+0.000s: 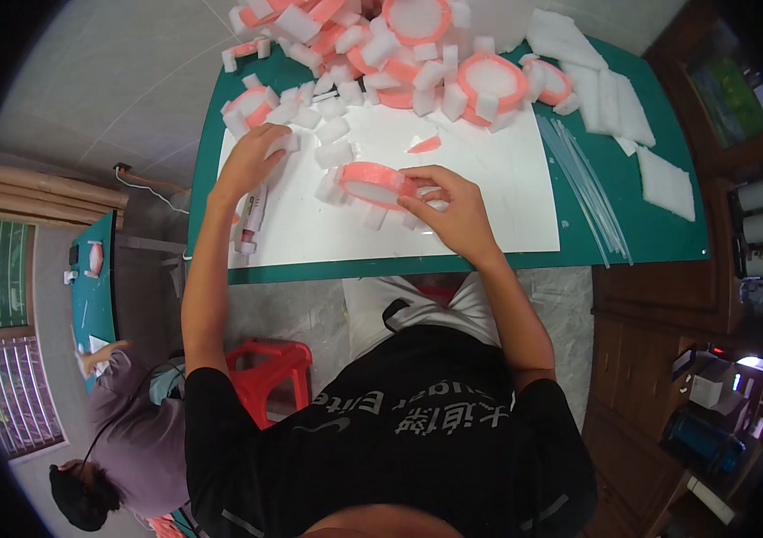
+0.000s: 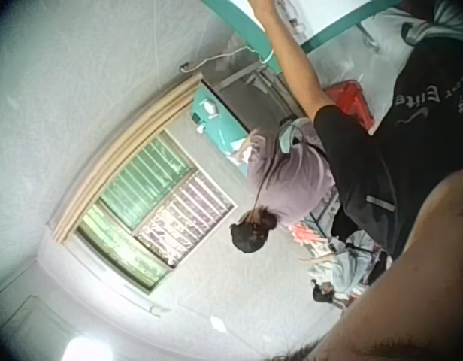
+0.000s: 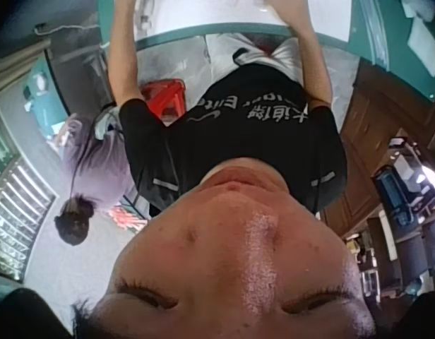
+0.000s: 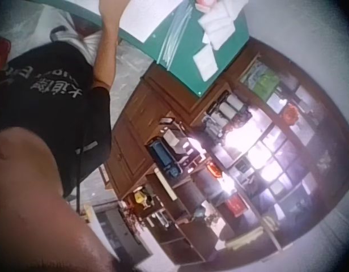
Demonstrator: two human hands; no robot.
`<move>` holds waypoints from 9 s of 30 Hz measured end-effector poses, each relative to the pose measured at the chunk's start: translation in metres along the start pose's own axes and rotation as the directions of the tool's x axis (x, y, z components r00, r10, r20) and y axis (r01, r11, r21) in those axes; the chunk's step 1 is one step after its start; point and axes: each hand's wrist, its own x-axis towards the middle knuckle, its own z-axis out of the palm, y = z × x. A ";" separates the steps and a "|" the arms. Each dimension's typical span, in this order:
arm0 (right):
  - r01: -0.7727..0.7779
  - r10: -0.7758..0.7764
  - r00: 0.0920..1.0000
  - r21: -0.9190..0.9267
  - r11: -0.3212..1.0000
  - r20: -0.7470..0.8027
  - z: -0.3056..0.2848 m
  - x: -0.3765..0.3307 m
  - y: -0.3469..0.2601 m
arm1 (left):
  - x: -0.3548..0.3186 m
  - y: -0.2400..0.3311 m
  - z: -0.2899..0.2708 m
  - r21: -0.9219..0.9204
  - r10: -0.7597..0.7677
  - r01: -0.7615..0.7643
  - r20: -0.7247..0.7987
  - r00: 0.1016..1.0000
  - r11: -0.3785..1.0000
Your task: The recorder is assembling foam rings using a hot glue gun to attach segments together.
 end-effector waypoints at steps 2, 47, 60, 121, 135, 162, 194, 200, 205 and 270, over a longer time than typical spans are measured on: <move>0.005 -0.005 1.000 -0.020 1.000 -0.002 0.000 0.000 -0.002 | -0.008 0.014 -0.014 -0.020 -0.079 0.077 -0.149 0.986 0.997; -0.025 0.025 1.000 0.019 0.999 0.008 -0.002 -0.002 0.007 | -0.007 0.178 -0.014 -0.316 -0.020 -0.040 -0.185 0.982 0.948; -0.232 0.238 0.970 0.523 0.820 0.058 -0.008 -0.011 0.018 | -0.042 0.144 0.009 -0.869 -0.271 0.041 -0.109 0.956 0.493; -0.044 0.047 0.998 0.079 0.996 -0.029 0.007 -0.059 0.034 | 0.105 -0.202 -0.055 -0.869 -0.901 0.442 -0.011 0.435 0.224; 0.017 -0.018 1.000 -0.094 0.995 -0.005 0.007 -0.058 0.034 | -0.076 -0.038 -0.073 -0.679 -0.618 0.090 -0.594 0.516 0.728; -0.234 0.143 0.880 -0.152 0.960 -0.454 0.046 -0.043 0.032 | -0.411 -0.440 -0.119 -0.304 -0.676 0.930 -0.644 -0.359 -0.205; 0.157 -0.156 0.987 -0.261 0.953 0.025 0.080 -0.029 -0.054 | -0.093 0.035 -0.060 -0.960 0.217 0.059 0.121 0.969 0.272; 0.202 -0.202 0.959 0.024 0.979 0.196 0.034 -0.033 -0.059 | -0.061 0.115 -0.019 -0.996 0.267 0.067 0.047 0.962 -0.064; 0.087 -0.135 0.977 0.271 0.959 0.166 0.013 -0.041 -0.039 | -0.055 0.140 0.007 -0.994 0.290 0.089 0.065 0.955 -0.069; 0.401 -0.462 0.887 -0.501 0.767 0.002 0.047 -0.029 -0.031 | -0.151 0.118 -0.018 0.172 0.334 -0.293 -0.307 0.891 0.941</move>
